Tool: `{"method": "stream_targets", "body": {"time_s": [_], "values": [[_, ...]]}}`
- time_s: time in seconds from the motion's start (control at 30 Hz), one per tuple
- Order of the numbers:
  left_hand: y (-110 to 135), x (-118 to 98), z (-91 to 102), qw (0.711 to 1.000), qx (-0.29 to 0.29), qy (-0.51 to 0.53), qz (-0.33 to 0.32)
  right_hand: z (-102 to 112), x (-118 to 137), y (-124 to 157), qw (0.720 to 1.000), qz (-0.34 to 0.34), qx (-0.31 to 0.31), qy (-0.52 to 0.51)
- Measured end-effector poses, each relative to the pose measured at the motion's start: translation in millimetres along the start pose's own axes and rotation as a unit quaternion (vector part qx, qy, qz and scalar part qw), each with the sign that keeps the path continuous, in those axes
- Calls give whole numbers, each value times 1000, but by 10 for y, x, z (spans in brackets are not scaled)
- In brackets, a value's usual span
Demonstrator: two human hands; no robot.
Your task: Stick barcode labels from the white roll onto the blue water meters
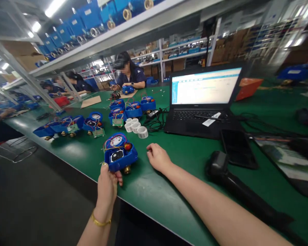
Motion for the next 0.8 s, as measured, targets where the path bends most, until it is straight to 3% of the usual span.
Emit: {"method": "stream_targets", "body": {"time_s": [0.2,0.4,0.47,0.63,0.8], "values": [[20,31,-51,1000,-4,4,2,-42,-12,88,993,36,-1,-110],[152,88,-152,999,6,34,29,-66,22,96,977,78,45,-191],[174,90,-63,999,-10,34,36,-79,14,106,974,72,57,-205],[46,31,289,993,-116,10,6,-106,-1,114,975,64,68,-200],[-140,-63,320,993,-109,35,4,-117,9,117,976,57,70,-198]]}}
Point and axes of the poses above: each hand's wrist, its own y-axis away from the middle knuckle, its own z-axis out of the back of the hand, x = y × z, the point moved 5 cm from there along -y, towards the middle knuckle, and after that the axes turned 3 degrees about x, right-handed, at the moved point
